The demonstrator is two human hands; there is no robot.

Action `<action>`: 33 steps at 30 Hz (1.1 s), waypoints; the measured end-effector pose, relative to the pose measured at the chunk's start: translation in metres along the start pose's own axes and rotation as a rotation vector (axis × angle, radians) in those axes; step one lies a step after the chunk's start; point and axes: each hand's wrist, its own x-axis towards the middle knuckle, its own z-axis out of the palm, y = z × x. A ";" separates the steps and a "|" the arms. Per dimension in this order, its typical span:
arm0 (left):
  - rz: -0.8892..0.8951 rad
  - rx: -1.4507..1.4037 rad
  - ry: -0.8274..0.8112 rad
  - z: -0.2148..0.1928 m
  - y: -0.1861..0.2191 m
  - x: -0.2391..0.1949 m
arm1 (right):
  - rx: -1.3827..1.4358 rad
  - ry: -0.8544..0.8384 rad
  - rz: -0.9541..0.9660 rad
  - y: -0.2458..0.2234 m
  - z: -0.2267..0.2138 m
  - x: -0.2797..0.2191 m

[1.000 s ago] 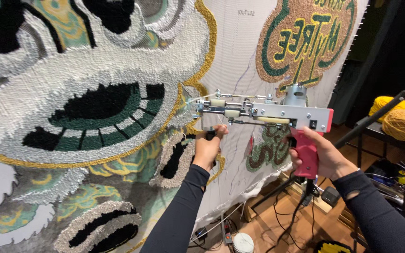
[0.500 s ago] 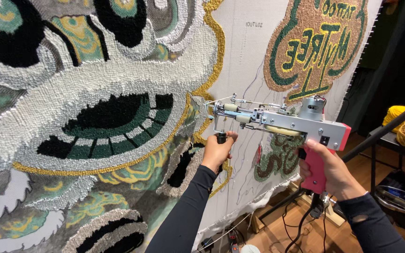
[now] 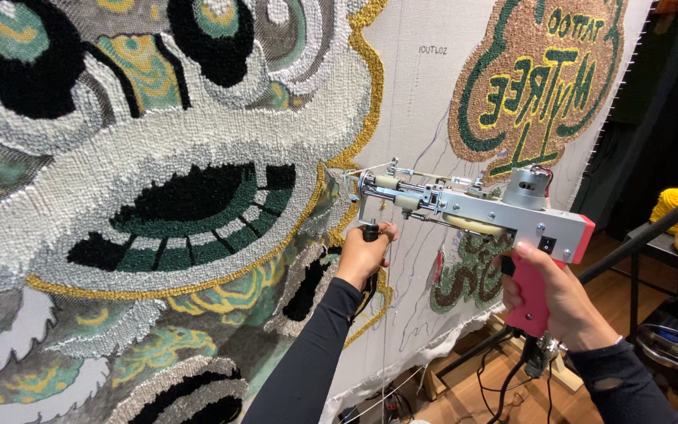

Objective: The person cuts a segment of light blue yarn and threads it into a pink and silver tufting gun. They then use the tool to apply the yarn to a large canvas featuring a cartoon character design, following the pre-drawn outlines to create a textured rug.

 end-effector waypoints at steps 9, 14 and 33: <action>-0.064 0.003 -0.002 -0.008 0.021 -0.008 | -0.104 0.039 -0.042 -0.013 0.016 -0.006; -0.072 0.007 -0.009 -0.010 0.025 -0.012 | -0.104 0.033 -0.044 -0.014 0.020 -0.005; -0.141 0.081 -0.030 -0.042 0.028 0.013 | -0.148 0.109 0.007 -0.031 0.071 -0.009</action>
